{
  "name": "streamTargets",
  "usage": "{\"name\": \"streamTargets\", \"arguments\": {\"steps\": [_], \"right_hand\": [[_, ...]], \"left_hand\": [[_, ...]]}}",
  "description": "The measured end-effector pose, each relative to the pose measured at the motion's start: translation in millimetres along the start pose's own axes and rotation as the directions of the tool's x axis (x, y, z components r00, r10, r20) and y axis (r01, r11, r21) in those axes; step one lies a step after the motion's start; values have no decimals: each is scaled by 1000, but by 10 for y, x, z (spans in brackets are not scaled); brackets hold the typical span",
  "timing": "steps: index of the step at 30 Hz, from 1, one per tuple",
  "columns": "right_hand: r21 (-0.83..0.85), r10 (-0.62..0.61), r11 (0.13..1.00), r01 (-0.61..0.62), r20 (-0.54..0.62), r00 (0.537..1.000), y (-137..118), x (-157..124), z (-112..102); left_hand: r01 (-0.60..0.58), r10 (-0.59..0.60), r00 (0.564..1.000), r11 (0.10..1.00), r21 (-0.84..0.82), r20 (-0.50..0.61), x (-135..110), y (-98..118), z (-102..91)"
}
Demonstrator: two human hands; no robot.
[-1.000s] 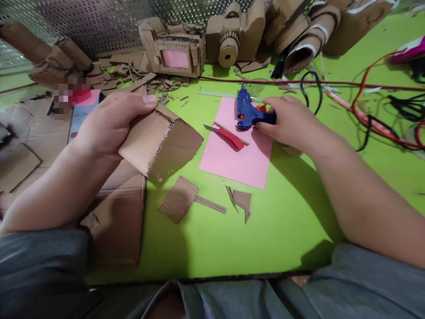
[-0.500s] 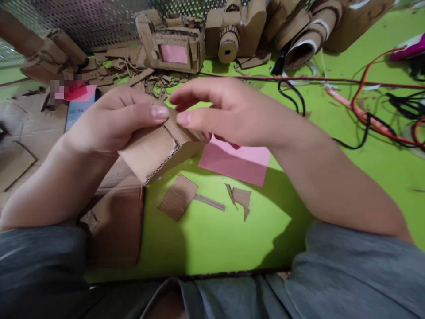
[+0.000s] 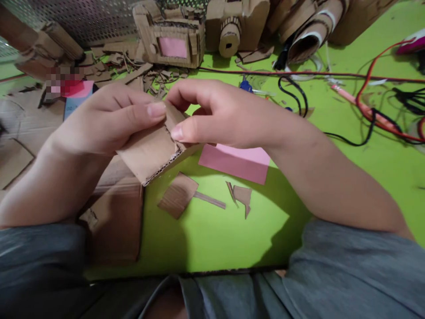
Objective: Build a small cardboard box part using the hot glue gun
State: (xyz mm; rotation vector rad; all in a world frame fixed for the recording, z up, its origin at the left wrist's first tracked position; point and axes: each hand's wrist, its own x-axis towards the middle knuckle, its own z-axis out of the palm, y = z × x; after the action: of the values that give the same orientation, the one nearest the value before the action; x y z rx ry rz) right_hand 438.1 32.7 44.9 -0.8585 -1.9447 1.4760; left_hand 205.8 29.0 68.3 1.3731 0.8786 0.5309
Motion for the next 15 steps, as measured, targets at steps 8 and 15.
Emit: {"name": "streamTargets", "arguments": {"steps": [8, 15], "right_hand": [[92, 67, 993, -67, -3, 998, 107, -15, -63], [158, -8, 987, 7, 7, 1000, 121, 11, 11]], "left_hand": [[-127, 129, 988, 992, 28, -89, -126, 14, -1], [-90, 96, 990, 994, 61, -106, -122, -1, 3]]}}
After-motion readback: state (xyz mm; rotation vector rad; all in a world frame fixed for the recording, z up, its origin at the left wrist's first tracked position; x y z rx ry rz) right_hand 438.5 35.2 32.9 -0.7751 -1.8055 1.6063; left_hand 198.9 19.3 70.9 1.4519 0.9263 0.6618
